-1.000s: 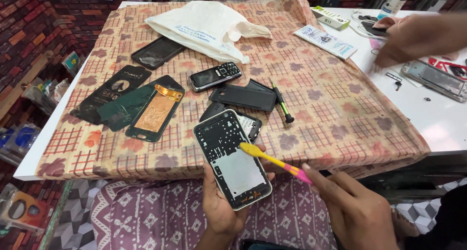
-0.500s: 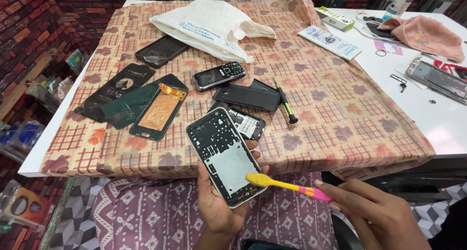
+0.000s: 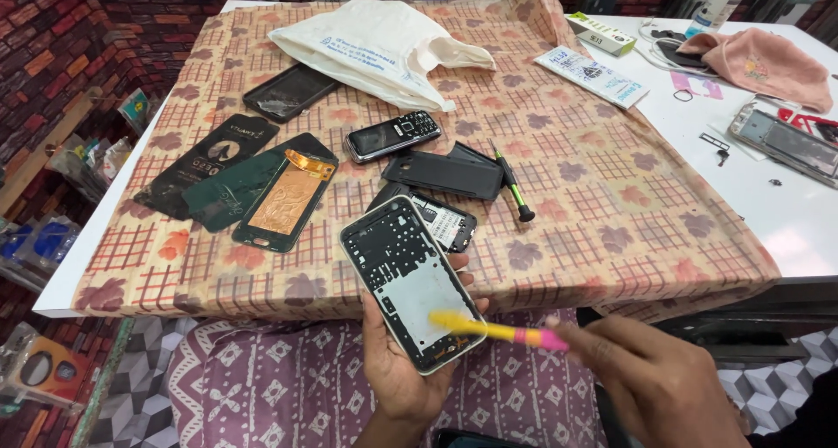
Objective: The person cleans the inside of a white smartphone casing with a toothbrush, then uses a screwdriver to remove screws from the back. They detach the back cover and remove the internal motherboard assembly, placing the casing on the table.
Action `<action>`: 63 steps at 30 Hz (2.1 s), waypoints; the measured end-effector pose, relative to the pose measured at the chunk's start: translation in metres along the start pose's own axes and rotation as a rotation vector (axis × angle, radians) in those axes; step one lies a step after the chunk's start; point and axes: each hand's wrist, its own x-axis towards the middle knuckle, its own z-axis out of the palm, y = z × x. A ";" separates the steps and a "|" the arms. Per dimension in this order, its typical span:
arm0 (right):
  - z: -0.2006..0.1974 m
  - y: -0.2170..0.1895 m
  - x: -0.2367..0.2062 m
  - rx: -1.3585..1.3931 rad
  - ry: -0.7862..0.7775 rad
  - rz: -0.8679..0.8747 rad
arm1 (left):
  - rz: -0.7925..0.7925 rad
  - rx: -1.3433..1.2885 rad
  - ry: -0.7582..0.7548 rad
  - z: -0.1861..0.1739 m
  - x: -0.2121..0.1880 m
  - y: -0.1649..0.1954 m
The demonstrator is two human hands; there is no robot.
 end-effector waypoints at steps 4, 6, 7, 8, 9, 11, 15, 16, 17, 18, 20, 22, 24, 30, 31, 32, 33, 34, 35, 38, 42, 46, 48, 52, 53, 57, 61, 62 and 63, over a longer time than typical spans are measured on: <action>-0.003 -0.008 0.005 0.080 0.095 0.072 | 0.017 -0.058 -0.032 0.002 0.003 0.004; -0.006 -0.012 0.009 0.088 0.283 0.123 | 0.076 0.006 -0.027 0.005 0.002 0.007; -0.006 -0.013 0.014 0.033 0.423 0.184 | 0.107 0.038 -0.024 0.006 0.001 0.008; -0.006 -0.014 0.020 -0.023 0.562 0.243 | 0.098 0.053 -0.011 0.007 0.000 0.010; -0.005 -0.015 0.026 -0.063 0.615 0.250 | 0.092 0.068 0.002 0.008 0.000 0.011; -0.004 -0.012 0.040 -0.143 0.721 0.261 | 0.082 0.118 0.024 0.010 0.001 0.012; 0.007 0.004 0.076 -0.219 0.660 0.297 | 0.006 0.229 0.098 0.016 0.001 0.010; 0.011 0.009 0.085 -0.236 0.646 0.296 | -0.028 0.250 0.125 0.017 0.001 0.009; 0.015 0.012 0.094 -0.255 0.633 0.296 | -0.035 0.262 0.129 0.018 0.000 0.009; 0.019 0.015 0.102 -0.267 0.619 0.291 | -0.043 0.273 0.131 0.020 -0.001 0.009; 0.024 0.017 0.118 -0.291 0.593 0.280 | -0.052 0.299 0.148 0.020 -0.001 0.007; 0.025 0.012 0.125 -0.335 0.633 0.196 | -0.053 0.327 0.182 0.018 -0.001 0.005; 0.024 -0.003 0.126 -0.286 0.694 0.106 | -0.043 0.351 0.152 0.012 0.001 0.003; 0.039 -0.061 0.085 0.406 0.512 0.090 | -0.023 0.477 0.420 -0.011 -0.001 -0.013; 0.043 -0.065 0.079 0.527 0.413 0.153 | 0.013 0.523 0.399 -0.013 -0.002 -0.015; 0.047 -0.066 0.076 0.709 0.427 0.171 | 0.032 0.529 0.385 -0.014 -0.003 -0.016; 0.052 -0.065 0.075 0.892 0.437 0.188 | 0.052 0.534 0.372 -0.014 -0.004 -0.017; 0.056 -0.062 0.075 1.076 0.445 0.203 | 0.072 0.540 0.358 -0.014 -0.004 -0.016; 0.058 -0.056 0.074 1.113 0.429 0.244 | 0.068 0.599 0.381 -0.014 -0.003 -0.015; 0.062 -0.040 0.068 1.246 0.374 0.349 | 0.071 0.720 0.407 -0.012 -0.003 -0.009; 0.071 -0.027 0.064 1.433 0.313 0.358 | 0.054 0.701 0.355 -0.012 -0.001 -0.002; 0.076 -0.021 0.065 1.466 0.259 0.352 | 0.021 0.636 0.354 -0.013 0.002 0.001; 0.075 -0.019 0.066 1.461 0.245 0.397 | -0.014 0.620 0.374 -0.013 0.003 0.002; 0.069 -0.018 0.069 1.506 0.246 0.441 | -0.155 0.645 0.341 -0.015 0.003 0.007; 0.068 -0.018 0.069 1.486 0.269 0.450 | -0.166 0.655 0.321 -0.016 0.003 0.007; 0.064 -0.021 0.067 1.453 0.318 0.465 | -0.230 0.677 0.262 -0.018 0.001 0.004; 0.064 -0.024 0.065 1.583 0.301 0.460 | -0.295 0.584 0.177 -0.015 0.000 0.003; 0.063 -0.025 0.064 1.594 0.306 0.465 | -0.328 0.560 0.182 -0.014 0.000 0.003; 0.063 -0.025 0.064 1.604 0.309 0.468 | -0.359 0.536 0.187 -0.012 0.001 0.003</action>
